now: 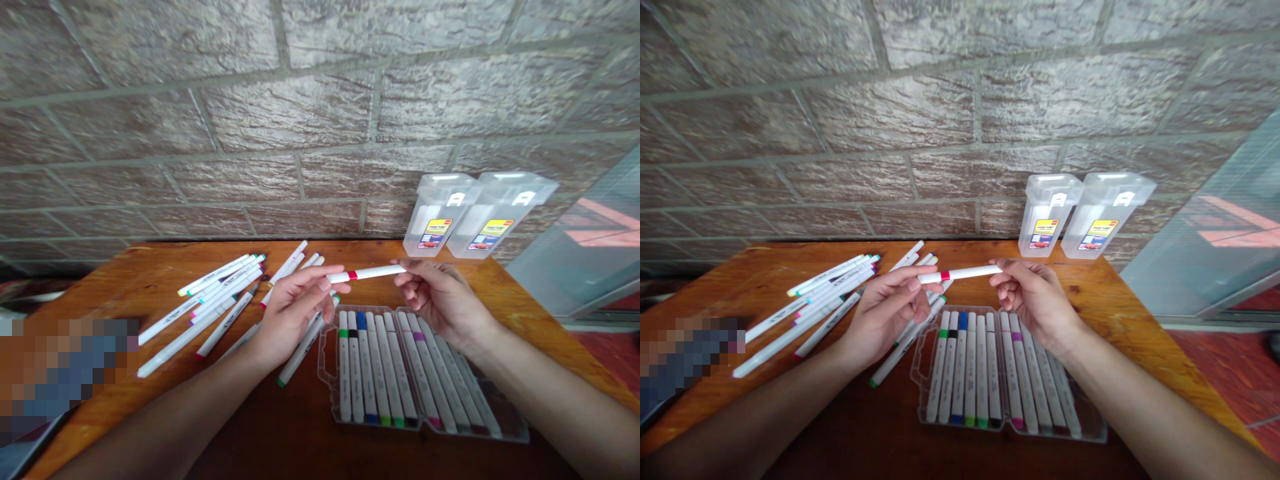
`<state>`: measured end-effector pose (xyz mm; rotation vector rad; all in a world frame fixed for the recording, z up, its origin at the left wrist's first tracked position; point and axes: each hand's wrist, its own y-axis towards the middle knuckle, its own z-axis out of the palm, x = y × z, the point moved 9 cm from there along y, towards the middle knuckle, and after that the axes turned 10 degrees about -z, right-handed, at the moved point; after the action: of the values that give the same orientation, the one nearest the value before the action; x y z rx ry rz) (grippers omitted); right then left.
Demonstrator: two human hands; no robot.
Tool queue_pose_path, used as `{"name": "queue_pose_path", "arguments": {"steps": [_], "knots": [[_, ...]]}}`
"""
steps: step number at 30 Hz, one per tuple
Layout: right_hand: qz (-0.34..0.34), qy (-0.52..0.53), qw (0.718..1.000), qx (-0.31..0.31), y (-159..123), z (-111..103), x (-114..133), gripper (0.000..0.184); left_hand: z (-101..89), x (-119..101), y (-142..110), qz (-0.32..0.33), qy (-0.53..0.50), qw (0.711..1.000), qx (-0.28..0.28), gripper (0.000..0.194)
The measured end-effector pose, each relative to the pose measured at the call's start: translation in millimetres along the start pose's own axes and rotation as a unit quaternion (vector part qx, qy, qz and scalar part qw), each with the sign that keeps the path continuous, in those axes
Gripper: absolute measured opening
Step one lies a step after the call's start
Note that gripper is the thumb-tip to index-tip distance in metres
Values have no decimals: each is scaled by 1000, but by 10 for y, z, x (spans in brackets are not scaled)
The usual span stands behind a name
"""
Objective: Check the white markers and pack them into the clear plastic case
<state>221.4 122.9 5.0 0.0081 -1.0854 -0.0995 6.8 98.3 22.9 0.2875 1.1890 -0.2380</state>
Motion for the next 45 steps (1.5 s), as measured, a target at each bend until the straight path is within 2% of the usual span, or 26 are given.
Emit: {"name": "queue_pose_path", "arguments": {"steps": [5, 10, 17, 24, 38, 45], "knots": [[5, 2, 1000, -1, -3, -8, -9, 25, -22, 3, 5, 1, 31, 999, -16, 24], [1, -14, 1000, 8, -15, 10, -2, 27, -75, 7, 10, -6, 46, 997, -57, 23], [-45, -59, 994, 81, -71, 144, 61, 25, -133, -1, 13, -12, 60, 992, -109, 26], [-83, -100, 983, 126, -102, 233, 99, 20, -144, 26, 16, -13, 67, 992, -106, 23], [-82, -120, 977, 159, -145, 296, 86, 19, -103, 24, 30, -32, 120, 987, -100, 26], [-118, -215, 952, 185, -201, 348, 113, 20, -33, 9, 11, -29, 169, 981, -86, 25]]}}
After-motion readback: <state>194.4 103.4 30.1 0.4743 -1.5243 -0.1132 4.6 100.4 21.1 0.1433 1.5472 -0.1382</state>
